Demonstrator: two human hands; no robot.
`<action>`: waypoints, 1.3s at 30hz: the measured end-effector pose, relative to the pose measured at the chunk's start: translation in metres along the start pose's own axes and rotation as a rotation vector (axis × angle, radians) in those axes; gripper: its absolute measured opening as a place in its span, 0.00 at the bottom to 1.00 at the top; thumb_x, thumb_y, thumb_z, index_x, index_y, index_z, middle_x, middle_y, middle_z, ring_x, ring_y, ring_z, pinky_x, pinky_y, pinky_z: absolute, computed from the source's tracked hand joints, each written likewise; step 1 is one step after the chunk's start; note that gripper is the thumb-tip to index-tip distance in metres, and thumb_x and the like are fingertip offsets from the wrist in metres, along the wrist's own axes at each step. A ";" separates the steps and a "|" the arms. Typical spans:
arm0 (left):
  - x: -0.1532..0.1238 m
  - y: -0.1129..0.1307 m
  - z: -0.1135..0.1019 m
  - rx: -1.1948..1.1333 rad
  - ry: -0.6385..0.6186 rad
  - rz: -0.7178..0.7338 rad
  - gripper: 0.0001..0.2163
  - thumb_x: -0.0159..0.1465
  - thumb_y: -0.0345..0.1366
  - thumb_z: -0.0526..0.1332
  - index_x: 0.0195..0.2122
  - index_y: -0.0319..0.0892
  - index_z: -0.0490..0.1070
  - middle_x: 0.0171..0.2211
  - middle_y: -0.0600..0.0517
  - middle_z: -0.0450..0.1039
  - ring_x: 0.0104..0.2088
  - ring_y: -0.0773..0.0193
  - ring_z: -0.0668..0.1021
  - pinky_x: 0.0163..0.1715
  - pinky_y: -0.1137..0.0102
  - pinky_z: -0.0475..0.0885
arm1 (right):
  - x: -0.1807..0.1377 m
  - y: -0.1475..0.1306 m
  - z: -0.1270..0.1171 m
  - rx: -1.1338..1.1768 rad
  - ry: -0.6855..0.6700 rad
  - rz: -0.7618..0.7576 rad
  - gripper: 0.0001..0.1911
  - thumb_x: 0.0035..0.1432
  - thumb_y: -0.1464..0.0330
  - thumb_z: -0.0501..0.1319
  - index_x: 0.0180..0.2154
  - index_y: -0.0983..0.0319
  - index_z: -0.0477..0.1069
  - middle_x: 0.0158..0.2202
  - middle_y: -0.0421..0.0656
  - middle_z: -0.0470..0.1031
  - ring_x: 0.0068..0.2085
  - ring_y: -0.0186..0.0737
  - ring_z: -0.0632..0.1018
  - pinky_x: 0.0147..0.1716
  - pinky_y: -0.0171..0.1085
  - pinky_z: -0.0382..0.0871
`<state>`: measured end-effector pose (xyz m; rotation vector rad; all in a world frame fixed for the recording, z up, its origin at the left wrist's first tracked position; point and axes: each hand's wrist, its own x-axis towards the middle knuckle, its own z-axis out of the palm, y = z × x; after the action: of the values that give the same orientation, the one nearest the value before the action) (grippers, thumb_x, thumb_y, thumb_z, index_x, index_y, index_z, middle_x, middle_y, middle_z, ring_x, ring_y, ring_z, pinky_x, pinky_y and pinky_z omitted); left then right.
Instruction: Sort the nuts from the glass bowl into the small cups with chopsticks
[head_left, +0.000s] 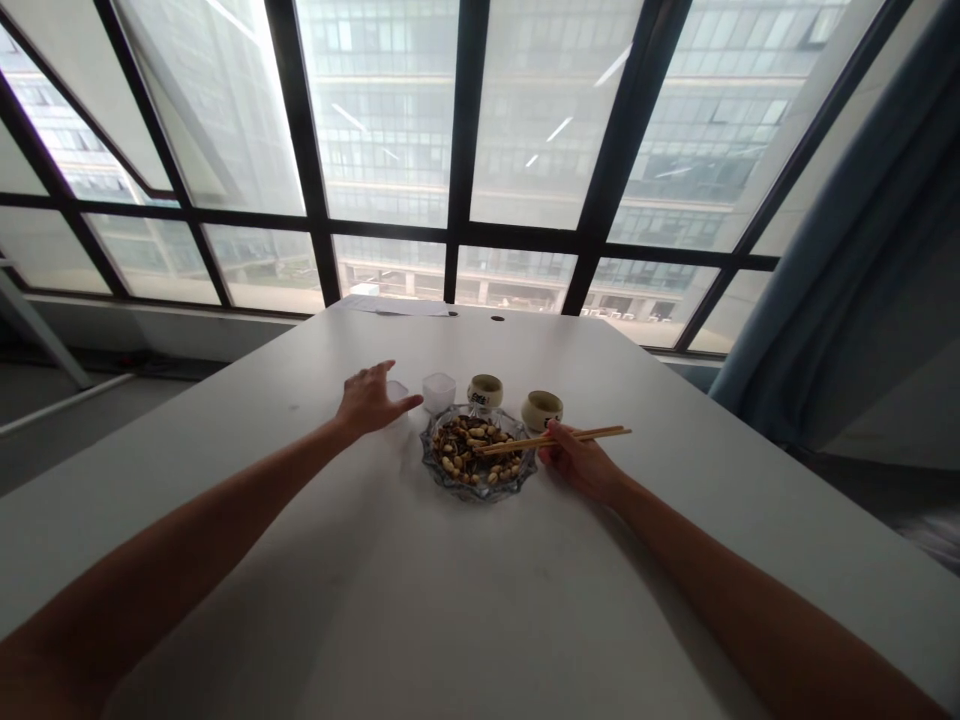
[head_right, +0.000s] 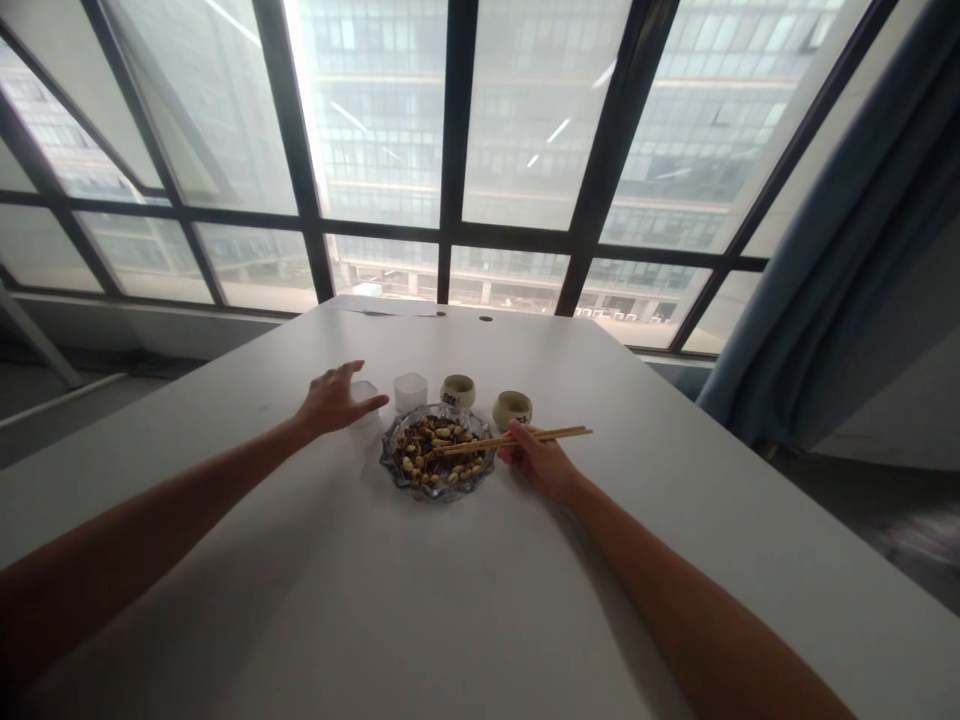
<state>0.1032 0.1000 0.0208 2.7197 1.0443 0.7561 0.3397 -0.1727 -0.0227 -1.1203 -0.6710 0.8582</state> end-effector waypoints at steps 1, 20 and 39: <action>0.005 0.008 0.000 0.038 -0.015 0.052 0.39 0.58 0.62 0.60 0.64 0.41 0.58 0.61 0.38 0.68 0.61 0.42 0.69 0.61 0.52 0.59 | 0.000 0.000 0.001 0.009 0.011 0.000 0.22 0.41 0.51 0.76 0.25 0.61 0.76 0.19 0.37 0.73 0.22 0.31 0.73 0.22 0.33 0.67; 0.034 0.047 0.013 0.091 0.050 0.656 0.31 0.59 0.33 0.60 0.65 0.44 0.58 0.60 0.43 0.68 0.59 0.49 0.70 0.59 0.54 0.63 | 0.000 0.001 0.002 0.030 -0.015 -0.011 0.22 0.42 0.51 0.76 0.25 0.62 0.76 0.20 0.38 0.73 0.24 0.32 0.73 0.24 0.34 0.67; 0.077 0.138 0.036 0.159 -0.504 0.254 0.39 0.56 0.59 0.61 0.64 0.40 0.59 0.63 0.35 0.65 0.65 0.41 0.65 0.65 0.45 0.47 | -0.003 0.000 0.007 0.028 0.030 -0.009 0.23 0.39 0.50 0.76 0.24 0.62 0.76 0.20 0.38 0.74 0.23 0.33 0.74 0.23 0.33 0.68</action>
<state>0.2511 0.0490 0.0615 2.9716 0.6765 -0.0082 0.3328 -0.1718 -0.0204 -1.1018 -0.6369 0.8391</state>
